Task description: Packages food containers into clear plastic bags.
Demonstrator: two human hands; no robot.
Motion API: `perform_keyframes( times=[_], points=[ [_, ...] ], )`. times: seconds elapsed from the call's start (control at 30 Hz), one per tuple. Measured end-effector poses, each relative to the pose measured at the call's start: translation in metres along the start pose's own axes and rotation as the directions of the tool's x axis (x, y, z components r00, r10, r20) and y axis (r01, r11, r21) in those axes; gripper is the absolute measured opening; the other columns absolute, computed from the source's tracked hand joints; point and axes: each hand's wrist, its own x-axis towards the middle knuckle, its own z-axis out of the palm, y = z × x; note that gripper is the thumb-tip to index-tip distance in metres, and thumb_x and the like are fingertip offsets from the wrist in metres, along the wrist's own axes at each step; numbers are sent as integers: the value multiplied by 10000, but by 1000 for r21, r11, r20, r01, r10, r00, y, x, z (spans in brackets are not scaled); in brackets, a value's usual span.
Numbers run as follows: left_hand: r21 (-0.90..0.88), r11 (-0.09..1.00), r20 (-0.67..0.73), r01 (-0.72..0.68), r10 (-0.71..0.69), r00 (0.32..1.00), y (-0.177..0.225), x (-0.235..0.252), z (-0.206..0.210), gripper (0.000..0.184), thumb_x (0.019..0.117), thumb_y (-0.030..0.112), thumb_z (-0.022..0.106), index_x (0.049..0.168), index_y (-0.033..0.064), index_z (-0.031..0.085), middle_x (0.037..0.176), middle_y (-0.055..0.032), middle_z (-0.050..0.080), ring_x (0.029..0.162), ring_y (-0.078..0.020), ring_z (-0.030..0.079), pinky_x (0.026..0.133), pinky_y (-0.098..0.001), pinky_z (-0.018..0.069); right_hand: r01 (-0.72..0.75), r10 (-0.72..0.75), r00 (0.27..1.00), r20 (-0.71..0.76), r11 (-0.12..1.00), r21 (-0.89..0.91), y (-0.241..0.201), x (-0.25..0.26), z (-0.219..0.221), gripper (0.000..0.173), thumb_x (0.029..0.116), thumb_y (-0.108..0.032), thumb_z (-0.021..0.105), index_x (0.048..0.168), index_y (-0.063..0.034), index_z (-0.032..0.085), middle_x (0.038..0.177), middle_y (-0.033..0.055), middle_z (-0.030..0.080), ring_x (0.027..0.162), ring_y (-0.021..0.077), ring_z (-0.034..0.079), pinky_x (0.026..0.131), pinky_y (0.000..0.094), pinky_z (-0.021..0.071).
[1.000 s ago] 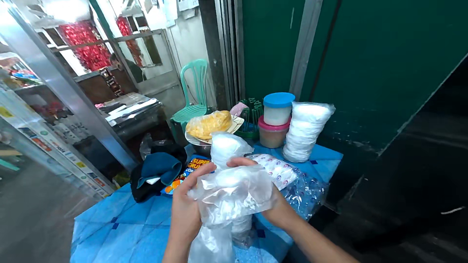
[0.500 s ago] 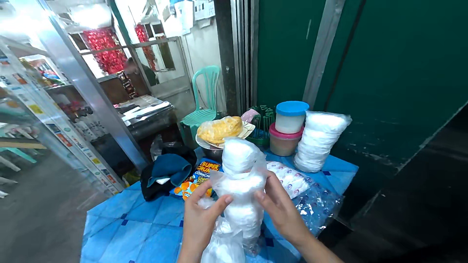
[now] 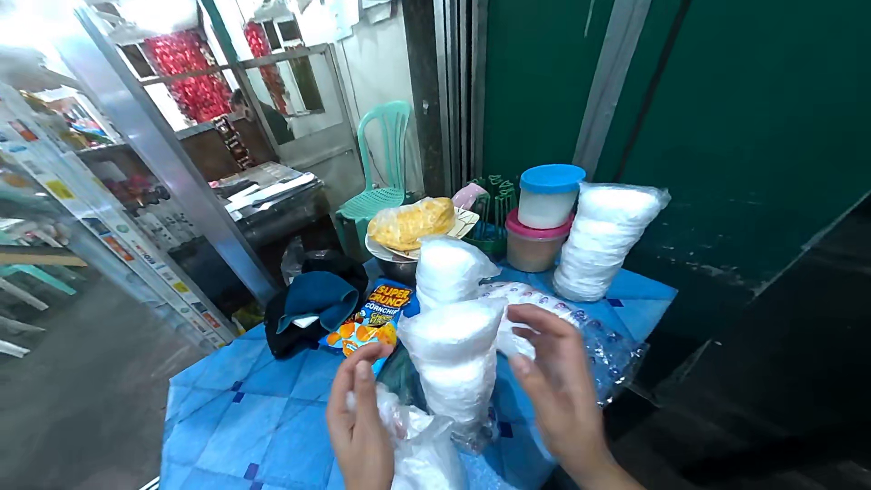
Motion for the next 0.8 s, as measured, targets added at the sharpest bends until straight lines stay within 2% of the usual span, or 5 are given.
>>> perform_keyframes(
  times=[0.1,0.23,0.43,0.57,0.8],
  points=[
    [-32,997,1,-72,72,997,17,-15,3,405,1105,313,400,1186,20,668,1140,-68,728,1108,-184,675,987,-338,549,181,-175,978,118,983,-43,-30,-11,2,338,1014,-496,546,1251,-262,603,1267,-63,615,1264,135,554,1052,384,490],
    [-157,982,125,-102,122,985,32,-29,13,437,1065,414,471,1236,57,654,1174,-78,720,1115,-191,682,995,-337,554,188,-113,907,405,971,-150,-55,-19,20,310,959,-476,663,1145,-235,722,1277,-7,642,1306,181,524,1103,477,424],
    [-362,930,258,67,31,966,45,-35,9,525,880,215,796,1317,8,592,1258,-159,700,1142,-235,693,963,-355,583,106,-79,961,266,990,-89,-51,-12,8,251,1054,-351,552,989,-175,718,955,-64,716,998,74,662,1016,400,491],
    [-288,950,279,119,-36,960,57,-34,11,385,864,-73,724,1234,-58,617,1113,-152,750,1019,-218,738,888,-349,618,22,-2,967,254,997,-76,-56,-8,-2,301,1062,-365,538,999,-128,712,872,-43,700,819,46,641,890,339,507],
    [-332,926,413,180,-29,910,55,-33,7,233,930,209,732,1115,67,735,935,29,730,818,-10,664,767,-195,569,128,-117,969,219,991,-38,-48,2,-6,348,1063,-406,518,910,-146,692,871,-38,692,928,73,660,957,331,502]
  ],
)
